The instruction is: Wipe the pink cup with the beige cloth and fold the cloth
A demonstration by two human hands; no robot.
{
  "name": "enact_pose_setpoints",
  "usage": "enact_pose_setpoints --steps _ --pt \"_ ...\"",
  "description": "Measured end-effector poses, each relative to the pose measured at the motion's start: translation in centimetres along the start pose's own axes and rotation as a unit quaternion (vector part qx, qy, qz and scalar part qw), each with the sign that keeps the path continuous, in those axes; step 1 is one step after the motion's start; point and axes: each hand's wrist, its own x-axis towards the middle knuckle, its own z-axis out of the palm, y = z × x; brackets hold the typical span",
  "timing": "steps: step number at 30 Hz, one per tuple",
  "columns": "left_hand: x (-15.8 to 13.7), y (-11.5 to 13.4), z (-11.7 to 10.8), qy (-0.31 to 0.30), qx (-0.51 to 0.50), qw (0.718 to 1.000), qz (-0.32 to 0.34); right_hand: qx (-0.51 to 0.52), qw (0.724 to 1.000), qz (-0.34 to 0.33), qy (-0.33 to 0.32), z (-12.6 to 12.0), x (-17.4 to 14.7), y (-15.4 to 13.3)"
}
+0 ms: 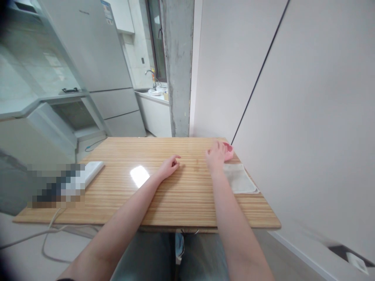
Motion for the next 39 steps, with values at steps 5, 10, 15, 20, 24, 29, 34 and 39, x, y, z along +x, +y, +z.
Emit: enact_pose_setpoints --steps 5,10,15,20,24,29,34,39 --pt "0.0 0.0 0.1 -0.001 0.006 1.000 0.004 -0.086 0.989 0.119 0.003 -0.4 0.5 4.6" --pt "-0.1 0.0 0.2 -0.005 0.000 1.000 0.010 -0.065 0.993 0.093 -0.026 0.8 0.4 5.7" --pt "0.0 0.3 -0.1 0.042 0.024 0.997 0.052 0.017 0.999 0.002 -0.035 1.4 0.4 3.3" --pt "-0.3 1.6 -1.5 0.119 0.119 0.977 0.132 0.137 0.967 -0.171 -0.127 2.8 -1.7 -1.9" --pt "-0.4 1.9 -2.4 0.080 0.154 0.969 0.174 0.209 0.930 -0.241 -0.180 3.2 -3.6 -4.7" --pt "-0.6 1.0 -4.3 0.111 0.125 0.974 0.153 0.233 0.936 -0.210 -0.160 2.5 -3.9 -4.8" --pt "-1.6 -2.7 -9.8 0.278 0.179 0.944 0.014 0.207 0.963 -0.134 -0.106 2.9 -3.1 -3.4" --pt "-4.2 -8.1 -14.1 0.339 0.234 0.901 -0.133 0.203 0.963 -0.114 -0.134 3.6 -2.8 -2.9"
